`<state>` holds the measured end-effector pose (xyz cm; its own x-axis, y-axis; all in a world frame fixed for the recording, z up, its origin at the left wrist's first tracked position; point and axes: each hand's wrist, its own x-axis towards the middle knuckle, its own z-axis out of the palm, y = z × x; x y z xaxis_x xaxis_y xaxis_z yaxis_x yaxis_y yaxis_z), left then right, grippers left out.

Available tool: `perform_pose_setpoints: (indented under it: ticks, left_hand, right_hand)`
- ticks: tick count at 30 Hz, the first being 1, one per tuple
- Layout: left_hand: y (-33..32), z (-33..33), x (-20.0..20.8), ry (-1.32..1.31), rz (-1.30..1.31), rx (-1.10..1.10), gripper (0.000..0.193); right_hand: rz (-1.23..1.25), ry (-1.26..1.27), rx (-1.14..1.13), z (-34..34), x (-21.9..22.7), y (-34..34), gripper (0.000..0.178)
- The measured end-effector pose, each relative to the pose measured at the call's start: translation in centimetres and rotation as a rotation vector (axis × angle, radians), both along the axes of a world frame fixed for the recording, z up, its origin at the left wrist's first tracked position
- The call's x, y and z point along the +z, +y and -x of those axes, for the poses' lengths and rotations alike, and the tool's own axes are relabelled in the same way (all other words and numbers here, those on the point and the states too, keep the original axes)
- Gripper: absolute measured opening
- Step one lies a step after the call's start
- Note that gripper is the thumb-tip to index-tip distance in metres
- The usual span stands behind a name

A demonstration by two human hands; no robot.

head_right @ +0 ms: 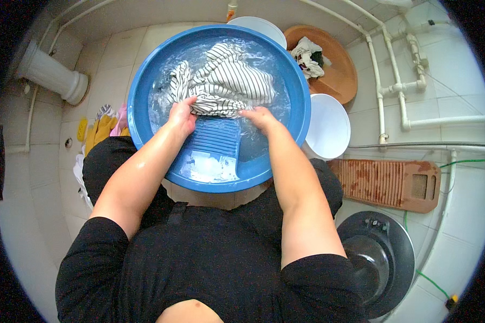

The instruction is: The person hand-washes a striped garment in a blue plastic basin filled with water. They repeatedly submerge, scrub, and wring the fabric by hand, occasionally using a washboard attached to the basin's rim to agitate the material.

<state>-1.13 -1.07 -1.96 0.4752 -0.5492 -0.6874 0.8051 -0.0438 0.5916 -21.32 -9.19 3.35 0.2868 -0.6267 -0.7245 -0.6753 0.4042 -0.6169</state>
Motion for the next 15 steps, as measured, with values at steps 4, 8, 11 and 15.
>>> perform_pose_setpoints:
  ticks: [4,8,11,15]
  left_hand:
    - [0.2,1.6,1.3,0.051,0.084,-0.092,0.031]
    - [0.5,1.5,2.0,0.250,0.245,-0.152,0.046]
    - [0.6,0.6,1.9,0.631,0.559,-0.436,0.046]
    - [1.2,0.7,4.5,0.570,0.328,-0.459,0.036]
  right_hand:
    - [0.127,-0.007,-0.195,2.0,-6.1,-2.0,0.064]
    - [1.085,-0.147,-0.029,-3.9,-3.4,2.0,0.037]
    - [1.022,-0.620,0.237,-7.6,3.9,6.7,0.022]
    - [1.190,-0.692,0.324,-8.8,6.3,11.0,0.022]
